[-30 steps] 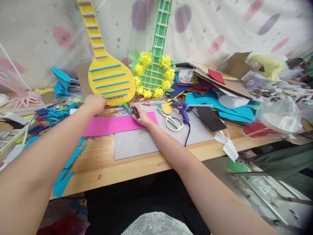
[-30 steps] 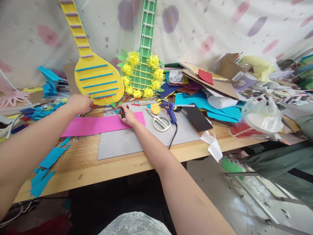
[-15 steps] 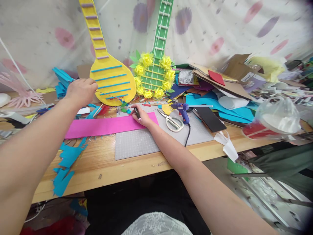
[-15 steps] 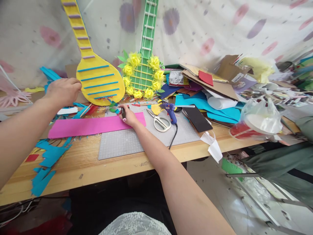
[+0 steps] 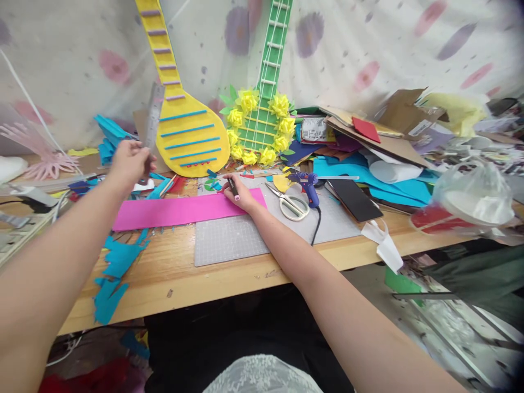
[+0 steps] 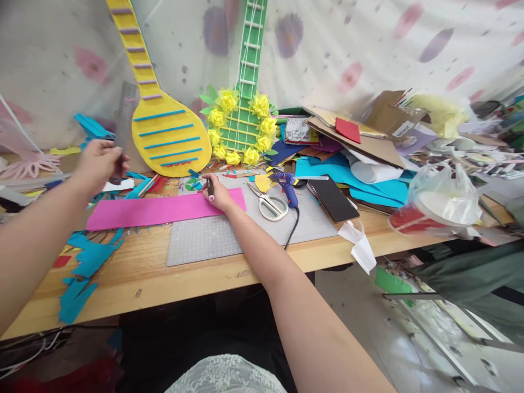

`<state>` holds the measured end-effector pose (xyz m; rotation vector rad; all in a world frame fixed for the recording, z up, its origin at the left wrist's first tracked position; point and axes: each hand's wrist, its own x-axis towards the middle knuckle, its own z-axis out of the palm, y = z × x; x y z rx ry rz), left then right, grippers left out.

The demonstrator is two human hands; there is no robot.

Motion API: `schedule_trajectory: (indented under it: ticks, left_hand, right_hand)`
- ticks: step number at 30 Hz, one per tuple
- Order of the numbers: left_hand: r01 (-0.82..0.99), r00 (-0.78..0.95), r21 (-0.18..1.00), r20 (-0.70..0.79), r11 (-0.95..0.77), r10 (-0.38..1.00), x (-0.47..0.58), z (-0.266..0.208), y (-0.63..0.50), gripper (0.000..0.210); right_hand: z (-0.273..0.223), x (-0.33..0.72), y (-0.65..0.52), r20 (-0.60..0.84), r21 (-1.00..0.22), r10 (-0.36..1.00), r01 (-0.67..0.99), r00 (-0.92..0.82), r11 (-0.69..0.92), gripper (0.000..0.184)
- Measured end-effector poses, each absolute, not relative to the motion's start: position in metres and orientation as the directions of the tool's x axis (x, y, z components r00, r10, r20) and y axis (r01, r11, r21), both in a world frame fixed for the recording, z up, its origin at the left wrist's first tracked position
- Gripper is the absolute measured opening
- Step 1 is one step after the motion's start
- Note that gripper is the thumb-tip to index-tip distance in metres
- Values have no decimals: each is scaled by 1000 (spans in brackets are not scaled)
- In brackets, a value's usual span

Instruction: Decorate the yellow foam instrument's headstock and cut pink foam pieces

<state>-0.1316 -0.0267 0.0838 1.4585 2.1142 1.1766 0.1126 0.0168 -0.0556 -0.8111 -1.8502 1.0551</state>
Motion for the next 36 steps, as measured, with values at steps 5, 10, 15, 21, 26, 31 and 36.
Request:
schedule_trajectory:
  ticks: [5,10,15,21,26,31,36]
  left_hand:
    - [-33,-141,979,-205,202,969,-54,53,-55,13]
    - [-61,-2,894,-445,444,895,-35,23,-77,16]
    - [46,84,910,-415,412,906,-43,18,-78,34]
    - [56,64,966,-257,253,964,-10,12,-60,36]
    - [321,-144,940,-71,115,987,7,-4,-37,22]
    - [617,-106,784,-10,73,994,5,-3,-27,18]
    - [882,70,438,238,-172,969,-4,-1,-31,31]
  right_hand:
    - [-57,110,21,293,-953,872,-42,-392,302,41]
    - [-51,109,20,236,-966,920,-177,-312,188,34]
    - [-49,109,18,204,-960,945,-242,-255,142,37]
    - [-56,106,22,247,-947,948,-259,-201,192,43]
    - [-59,107,26,274,-947,946,-219,-171,235,50]
    - [-52,112,20,262,-942,950,-261,-172,212,45]
    - [-53,114,19,260,-936,954,-280,-147,211,52]
